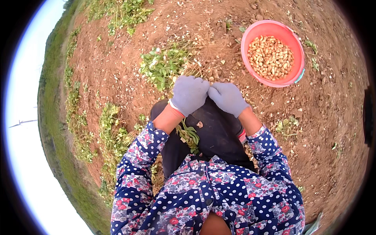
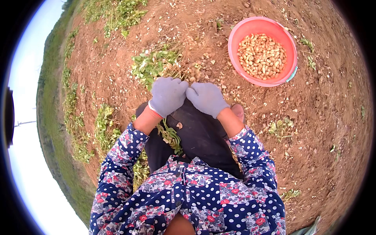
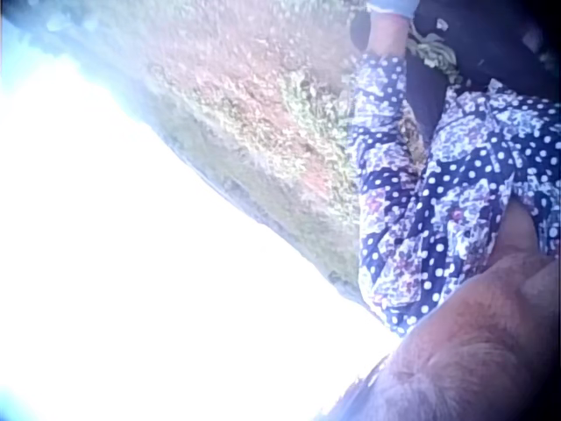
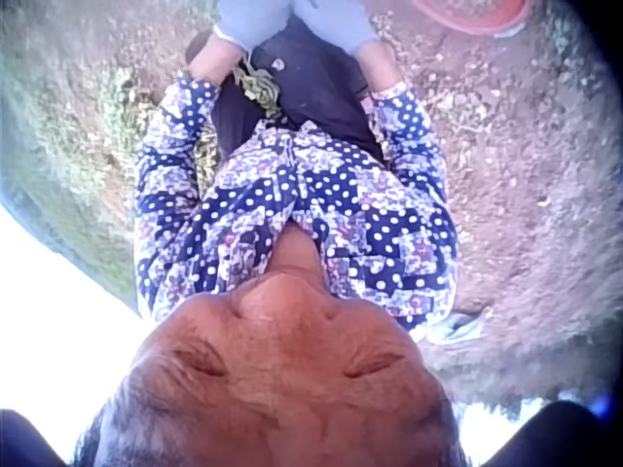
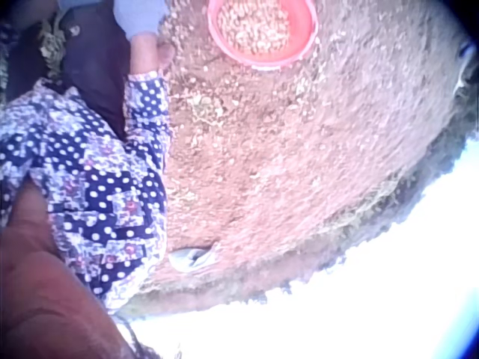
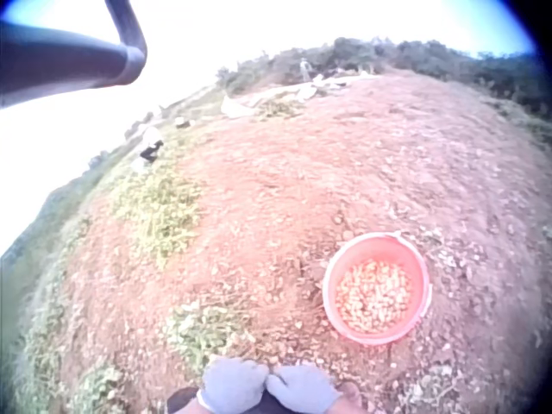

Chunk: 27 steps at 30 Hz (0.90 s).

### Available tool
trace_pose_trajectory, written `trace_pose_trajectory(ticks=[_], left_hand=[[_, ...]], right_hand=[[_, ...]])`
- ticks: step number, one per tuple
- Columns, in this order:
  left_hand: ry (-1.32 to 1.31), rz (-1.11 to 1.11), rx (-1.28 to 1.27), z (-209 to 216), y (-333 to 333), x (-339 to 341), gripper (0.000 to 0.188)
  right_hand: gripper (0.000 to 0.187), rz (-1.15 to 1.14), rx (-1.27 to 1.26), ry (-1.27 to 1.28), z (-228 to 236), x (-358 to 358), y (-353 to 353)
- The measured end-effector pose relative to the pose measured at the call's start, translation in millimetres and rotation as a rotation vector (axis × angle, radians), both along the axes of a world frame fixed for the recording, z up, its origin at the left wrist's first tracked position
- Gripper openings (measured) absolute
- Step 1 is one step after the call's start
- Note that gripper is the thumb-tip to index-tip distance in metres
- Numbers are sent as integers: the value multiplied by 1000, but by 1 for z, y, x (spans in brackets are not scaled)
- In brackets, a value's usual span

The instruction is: The person sits on the ground and repeatedly pulls peanut pods from the stems of harvested peanut plants, placing the pods into a nearby pink bowl. The person handles multiple peanut plants, removing pods one by one and discarding the stems.

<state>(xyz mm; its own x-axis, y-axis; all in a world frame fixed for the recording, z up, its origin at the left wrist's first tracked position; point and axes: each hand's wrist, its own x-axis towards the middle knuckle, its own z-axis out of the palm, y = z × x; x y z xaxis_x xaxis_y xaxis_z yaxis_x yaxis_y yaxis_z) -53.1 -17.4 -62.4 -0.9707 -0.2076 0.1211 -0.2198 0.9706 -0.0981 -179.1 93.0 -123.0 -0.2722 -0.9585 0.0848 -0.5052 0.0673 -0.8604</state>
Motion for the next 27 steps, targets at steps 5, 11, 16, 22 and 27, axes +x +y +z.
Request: trace_pose_trajectory(ticks=[5,11,16,22,27], left_hand=[[23,135,33,0,-7,8,12],[510,70,227,31,21,16,18],[611,314,299,47,9,36,20],[416,70,216,71,7,-5,21],[-48,-34,-55,36,-11,-26,17]], right_hand=[[29,224,216,-1007,28,-14,48],[33,-488,-532,-1881,-19,-78,8],[28,-198,13,-900,-19,-26,0],[31,-202,-162,176,-38,-3,-38],[32,-77,61,114,6,-25,-23]])
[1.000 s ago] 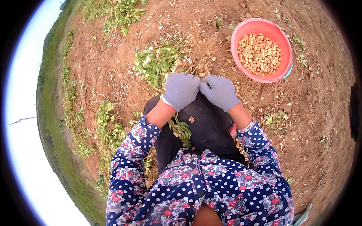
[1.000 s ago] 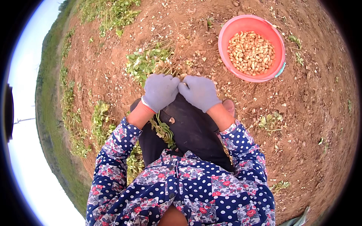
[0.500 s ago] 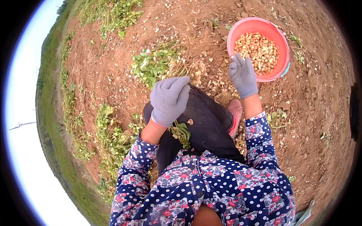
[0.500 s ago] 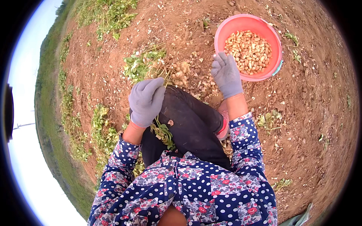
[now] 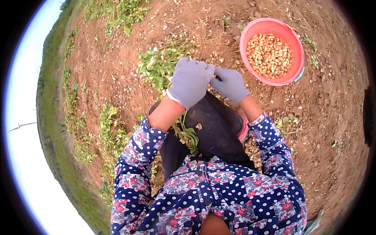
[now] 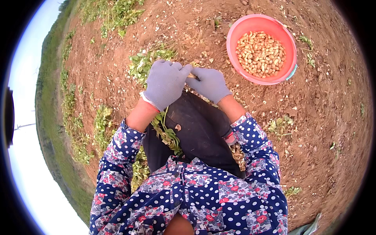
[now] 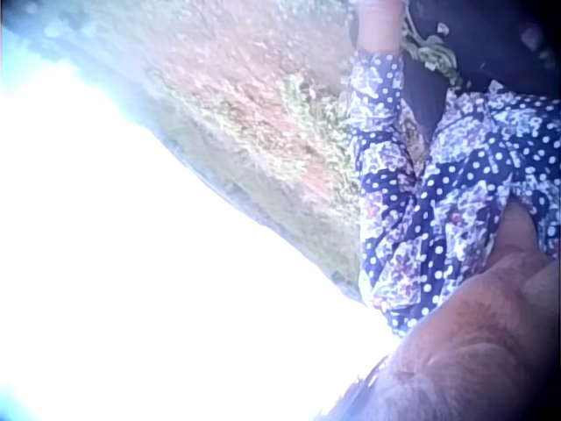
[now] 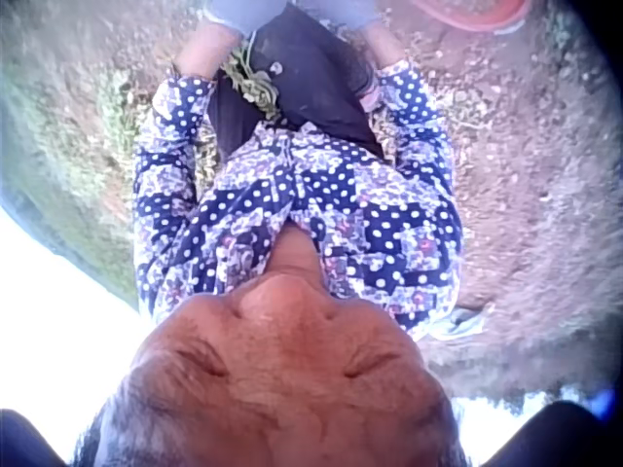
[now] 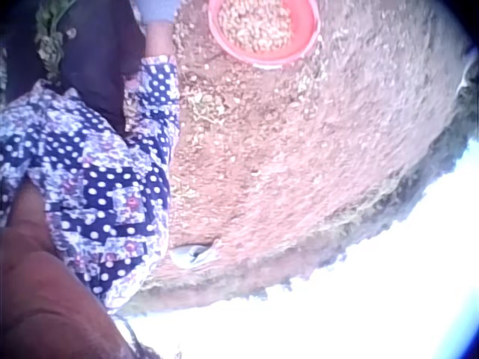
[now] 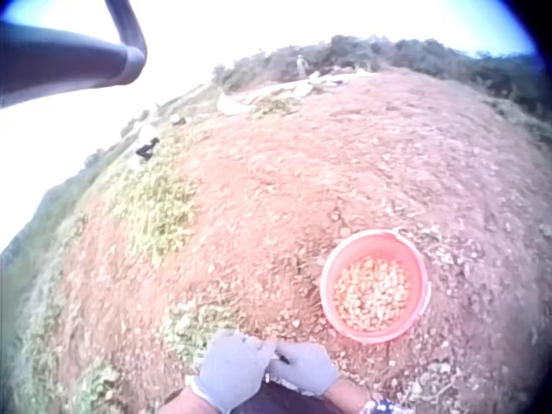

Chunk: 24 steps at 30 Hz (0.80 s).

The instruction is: The person sits on the ground and repeatedly pulls peanut pods from the stems of harvested peanut plants, placing the pods into a nearby pink bowl. The person handles multiple peanut plants, removing pods one by one and discarding the stems.

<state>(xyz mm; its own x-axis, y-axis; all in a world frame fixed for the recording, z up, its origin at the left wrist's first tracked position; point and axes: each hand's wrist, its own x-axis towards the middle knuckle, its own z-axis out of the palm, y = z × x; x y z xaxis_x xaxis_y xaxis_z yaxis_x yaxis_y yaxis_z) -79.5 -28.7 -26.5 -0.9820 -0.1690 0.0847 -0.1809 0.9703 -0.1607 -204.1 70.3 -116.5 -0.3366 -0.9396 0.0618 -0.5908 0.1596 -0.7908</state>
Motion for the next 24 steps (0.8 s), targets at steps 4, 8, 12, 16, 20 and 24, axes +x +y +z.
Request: trace_pose_trajectory(ticks=[4,8,12,16,20,24], left_hand=[[-103,-54,-46,-23,-5,-6,9],[-127,-169,26,-23,-12,-4,7],[-238,-188,19,-21,-11,-5,7],[-350,-211,47,-22,-6,-8,7],[-445,-238,51,-21,-2,-11,6],[-357,-312,100,-23,-10,-6,9]], right_hand=[[32,77,-40,-123,-21,-8,6],[35,153,64,-578,-17,-10,9],[35,196,292,-1019,-21,-18,10],[28,387,246,-903,-26,-31,10],[26,555,158,-700,-33,-38,8],[30,640,201,-895,-45,-45,24]])
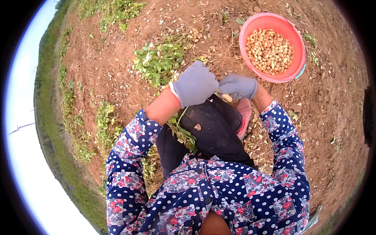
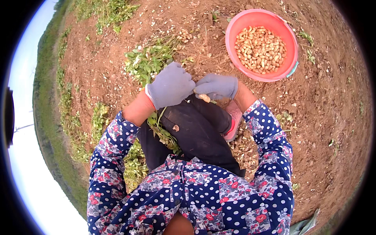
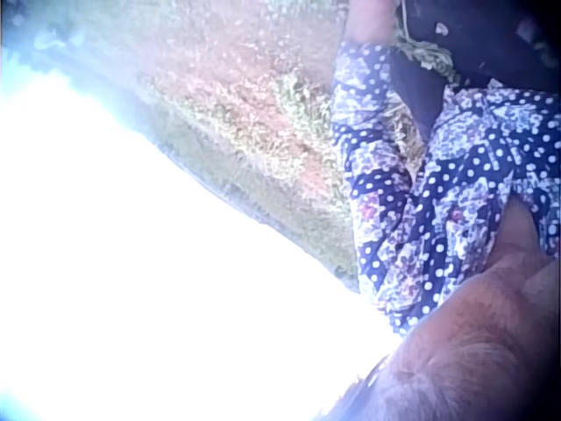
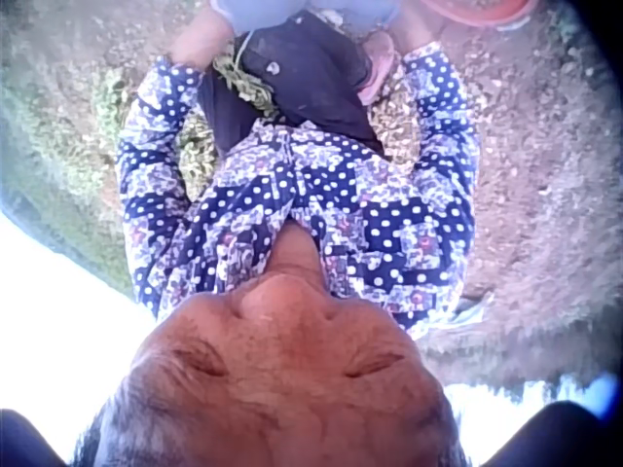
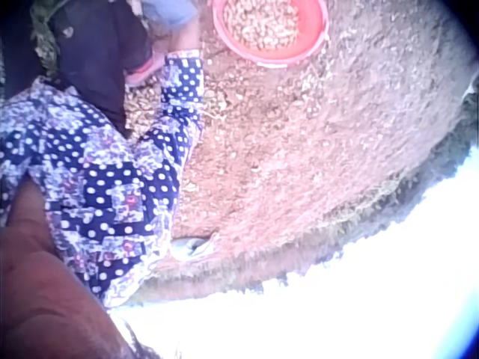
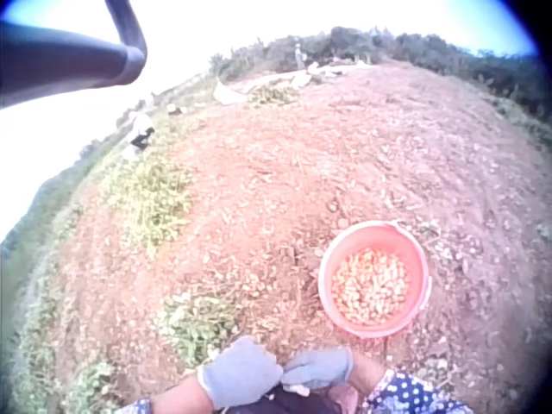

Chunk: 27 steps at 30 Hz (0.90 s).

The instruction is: The person sits on the ground and repeatedly pulls peanut pods from the stems of harvested peanut plants, placing the pods into a nearby pink bowl. The person handles multiple peanut plants, removing pods one by one and discarding the stems.

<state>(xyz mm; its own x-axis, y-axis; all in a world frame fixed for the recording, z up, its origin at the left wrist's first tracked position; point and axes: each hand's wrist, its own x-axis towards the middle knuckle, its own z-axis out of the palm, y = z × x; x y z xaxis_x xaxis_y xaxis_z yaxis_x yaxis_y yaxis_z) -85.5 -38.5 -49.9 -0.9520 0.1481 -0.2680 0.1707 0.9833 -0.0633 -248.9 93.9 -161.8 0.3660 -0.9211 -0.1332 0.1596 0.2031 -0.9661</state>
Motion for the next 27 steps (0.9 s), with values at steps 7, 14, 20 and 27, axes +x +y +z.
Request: trace_pose_trajectory(ticks=[7,14,20,27], left_hand=[[394,256,312,-9,-44,29,10],[434,316,373,-11,-37,21,10],[461,302,314,-5,-33,21,14],[402,304,123,-6,-29,23,17]], right_hand=[[36,-426,105,-1043,-36,-8,75],[45,-935,49,-873,-32,-44,33],[40,-972,-530,782,15,60,-21],[22,-1073,-262,1172,-12,43,-44]])
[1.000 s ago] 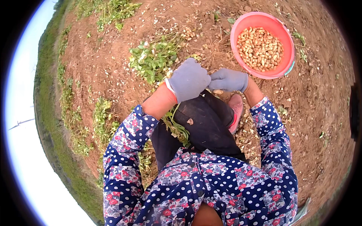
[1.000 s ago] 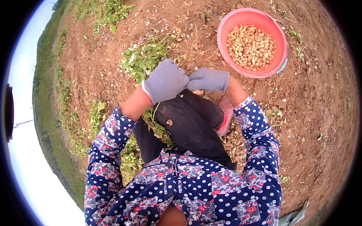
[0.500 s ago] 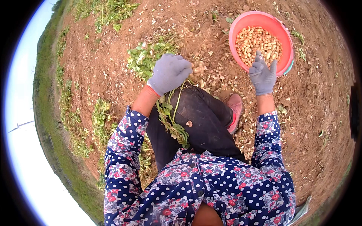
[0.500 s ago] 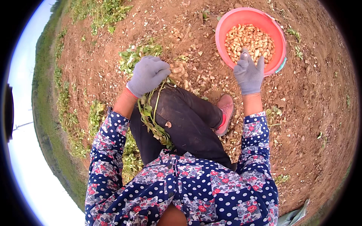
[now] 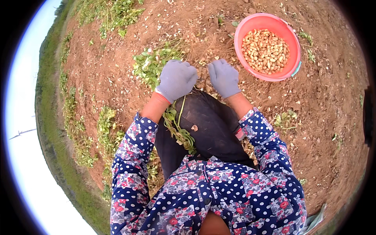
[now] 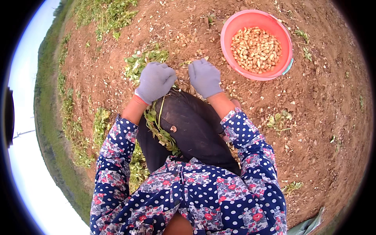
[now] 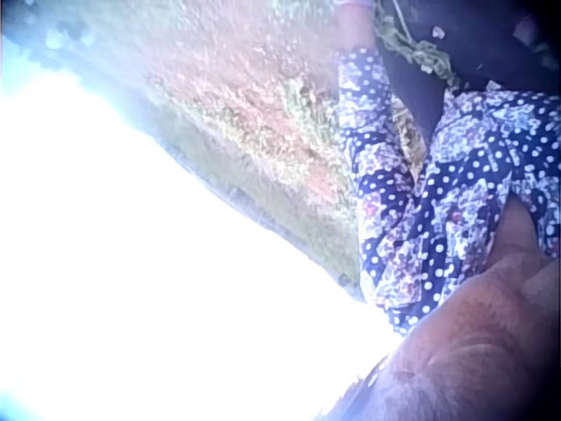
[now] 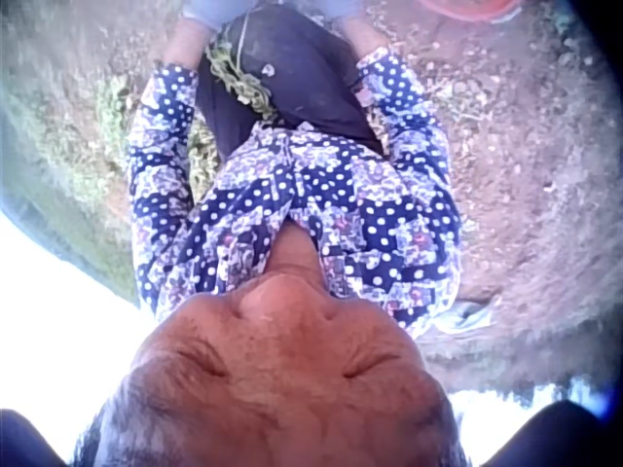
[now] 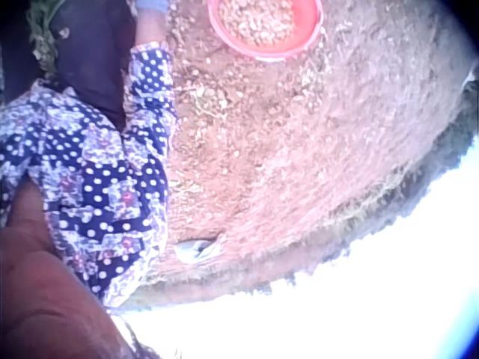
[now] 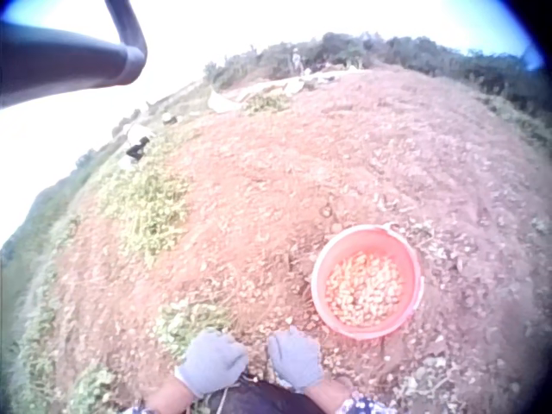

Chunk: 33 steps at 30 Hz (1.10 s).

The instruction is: The person sits on the ground and repeatedly pulls peanut pods from the stems of harvested peanut plants, placing the pods into a nearby pink bowl. The person handles multiple peanut plants, removing pods one by one and discarding the stems.

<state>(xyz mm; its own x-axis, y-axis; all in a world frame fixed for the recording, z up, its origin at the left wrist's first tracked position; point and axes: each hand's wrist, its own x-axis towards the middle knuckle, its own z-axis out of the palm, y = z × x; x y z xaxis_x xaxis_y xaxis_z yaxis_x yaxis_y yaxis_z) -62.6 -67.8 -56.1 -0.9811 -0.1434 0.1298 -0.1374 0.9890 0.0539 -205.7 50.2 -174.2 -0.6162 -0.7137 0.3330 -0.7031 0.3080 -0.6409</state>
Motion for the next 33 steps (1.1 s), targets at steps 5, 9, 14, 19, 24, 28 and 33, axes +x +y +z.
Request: trace_pose_trajectory(ticks=[5,9,14,19,24,28,33], left_hand=[[52,48,25,-3,3,15,15],[265,146,225,4,10,5,10],[740,473,349,21,17,23,25],[311,608,198,21,56,54,72],[176,744,97,-2,60,38,93],[50,895,153,5,46,23,97],[92,963,233,30,23,19,63]], right_hand=[[26,-289,-407,-1189,-25,-94,49],[38,-202,-1227,-1677,-49,-160,72],[49,-25,-645,-1624,-55,-112,56],[54,373,-517,-1332,-27,-28,3],[47,553,-471,-1310,42,1,-59],[41,301,-449,-1352,91,19,-78],[43,502,-466,-1161,110,10,-91]])
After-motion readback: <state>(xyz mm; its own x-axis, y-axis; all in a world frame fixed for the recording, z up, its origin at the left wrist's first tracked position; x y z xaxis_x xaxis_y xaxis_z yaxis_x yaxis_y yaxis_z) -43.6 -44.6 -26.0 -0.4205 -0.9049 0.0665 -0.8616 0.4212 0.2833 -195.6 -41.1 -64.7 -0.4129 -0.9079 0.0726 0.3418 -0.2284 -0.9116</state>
